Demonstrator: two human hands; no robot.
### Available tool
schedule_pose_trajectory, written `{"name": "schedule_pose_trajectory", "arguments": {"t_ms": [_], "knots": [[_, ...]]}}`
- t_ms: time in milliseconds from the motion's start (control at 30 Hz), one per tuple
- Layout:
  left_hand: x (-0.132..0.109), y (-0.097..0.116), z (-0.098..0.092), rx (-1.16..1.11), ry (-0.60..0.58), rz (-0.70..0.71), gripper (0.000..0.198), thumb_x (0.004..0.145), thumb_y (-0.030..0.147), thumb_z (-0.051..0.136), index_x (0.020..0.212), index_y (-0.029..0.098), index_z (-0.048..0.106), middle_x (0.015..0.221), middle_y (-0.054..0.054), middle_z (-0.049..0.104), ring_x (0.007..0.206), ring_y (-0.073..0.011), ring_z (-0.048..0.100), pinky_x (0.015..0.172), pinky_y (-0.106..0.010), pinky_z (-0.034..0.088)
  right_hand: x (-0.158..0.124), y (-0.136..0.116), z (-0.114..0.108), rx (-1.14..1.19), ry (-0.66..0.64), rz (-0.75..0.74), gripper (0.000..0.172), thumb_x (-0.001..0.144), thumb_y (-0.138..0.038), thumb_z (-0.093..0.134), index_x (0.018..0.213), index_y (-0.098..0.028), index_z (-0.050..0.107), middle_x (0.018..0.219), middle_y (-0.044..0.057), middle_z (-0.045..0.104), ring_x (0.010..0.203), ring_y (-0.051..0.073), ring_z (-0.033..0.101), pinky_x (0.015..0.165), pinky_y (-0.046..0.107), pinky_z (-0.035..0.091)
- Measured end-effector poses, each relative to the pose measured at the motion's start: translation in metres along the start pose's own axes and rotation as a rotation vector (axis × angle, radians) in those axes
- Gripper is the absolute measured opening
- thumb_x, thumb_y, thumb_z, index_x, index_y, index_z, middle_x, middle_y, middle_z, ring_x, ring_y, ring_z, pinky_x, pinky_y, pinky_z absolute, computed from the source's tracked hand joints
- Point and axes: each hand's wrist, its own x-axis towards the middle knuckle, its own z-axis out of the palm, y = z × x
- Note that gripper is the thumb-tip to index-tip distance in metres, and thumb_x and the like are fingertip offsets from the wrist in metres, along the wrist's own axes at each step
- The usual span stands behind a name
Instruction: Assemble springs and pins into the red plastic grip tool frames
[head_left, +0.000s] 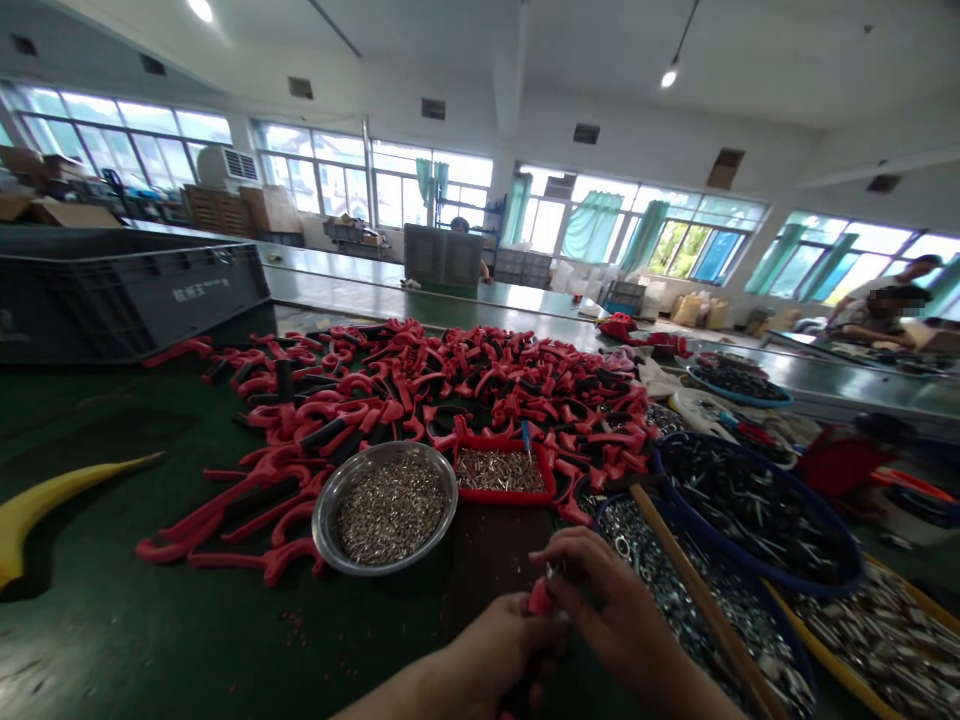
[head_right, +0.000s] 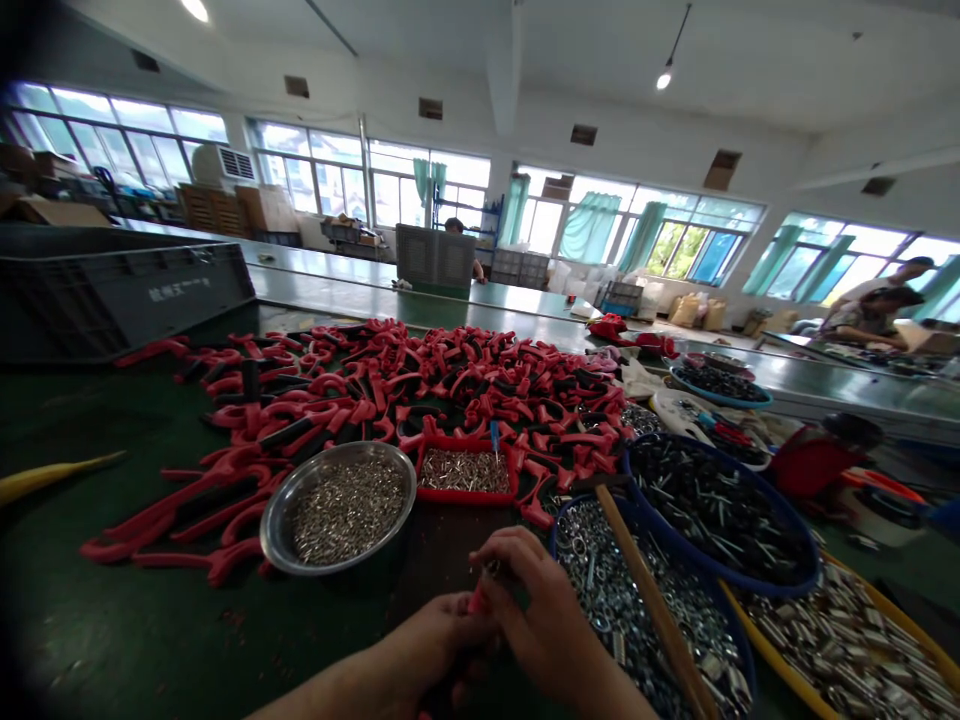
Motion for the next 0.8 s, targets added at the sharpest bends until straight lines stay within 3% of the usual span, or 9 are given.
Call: {"name": "schedule_pose_trajectory", "arguments": {"t_ms": [100,233,333,433,533,633,700,800], "knots": [[0.0,-0.002,-0.001,0.059,-0.002,-0.001,0.03,0.057,0.034,0.067,0.072,0.016,0.048,0.053,0.006,0.046,0.036,-0.0038,0.035,0.029,-0.014,0.023,0.006,0.002,-0.003,0.284,-0.06,0.246,0.023,0.078,-0.034,0.057,0.095,-0.019,0.051,0.086,0.005,0.062,0.082,0.019,0.061,0.072,0.032,0.049],[-0.001,-0.004,-0.005,0.143,-0.111,0.032,0.033,0.056,0.034,0.068,0.074,0.018,0.046,0.045,0.009,0.041,0.033,-0.004,0.032,0.03,-0.014,0.022,0.003,0.013,0.002,0.337,0.07,0.365,0.028,0.071,-0.04,0.063,0.084,-0.016,0.056,0.073,0.002,0.062,0.069,0.016,0.06,0.064,0.027,0.049],[-0.002,-0.002,-0.009,0.088,-0.152,-0.013,0.033,0.057,0.035,0.069,0.07,0.018,0.044,0.044,0.008,0.041,0.033,-0.0032,0.031,0.031,-0.014,0.019,-0.006,0.029,0.001,0.155,0.077,0.364,0.027,0.076,-0.039,0.057,0.088,-0.015,0.058,0.076,0.003,0.065,0.07,0.015,0.061,0.062,0.026,0.049],[-0.005,0.006,-0.013,-0.145,-0.161,-0.121,0.032,0.063,0.034,0.067,0.08,0.017,0.046,0.054,0.006,0.045,0.037,-0.0022,0.034,0.033,-0.012,0.018,-0.018,0.051,-0.026,-0.148,0.109,0.376,0.029,0.084,-0.038,0.044,0.095,-0.016,0.058,0.085,0.006,0.066,0.075,0.018,0.062,0.063,0.03,0.05],[-0.005,0.015,-0.016,-0.396,-0.04,-0.148,0.027,0.072,0.03,0.062,0.09,0.017,0.047,0.061,0.006,0.043,0.04,-0.0004,0.034,0.034,-0.009,0.019,-0.034,0.07,-0.07,-0.399,0.182,0.403,0.024,0.081,-0.031,0.045,0.086,-0.017,0.063,0.087,0.01,0.064,0.082,0.024,0.06,0.076,0.041,0.045],[-0.002,0.017,-0.017,-0.507,0.065,-0.138,0.026,0.074,0.029,0.059,0.093,0.016,0.048,0.063,0.006,0.042,0.04,-0.0002,0.034,0.033,-0.008,0.021,-0.047,0.076,-0.097,-0.544,0.071,0.379,0.014,0.072,-0.024,0.054,0.077,-0.022,0.067,0.083,0.006,0.065,0.082,0.024,0.059,0.079,0.04,0.042],[0.0,0.015,-0.016,-0.498,0.081,-0.122,0.028,0.074,0.029,0.06,0.096,0.016,0.048,0.066,0.005,0.044,0.041,-0.0008,0.035,0.033,-0.008,0.024,-0.047,0.073,-0.096,-0.663,-0.013,0.324,0.021,0.075,-0.023,0.052,0.092,-0.024,0.066,0.091,0.004,0.065,0.087,0.022,0.058,0.079,0.036,0.043],[0.0,0.012,-0.015,-0.49,0.065,-0.11,0.029,0.076,0.031,0.058,0.099,0.016,0.049,0.068,0.004,0.046,0.042,-0.0012,0.036,0.033,-0.009,0.025,-0.031,0.072,-0.077,-0.856,-0.046,0.259,0.029,0.083,-0.02,0.043,0.106,-0.021,0.06,0.1,0.007,0.061,0.091,0.02,0.057,0.08,0.032,0.043]]}}
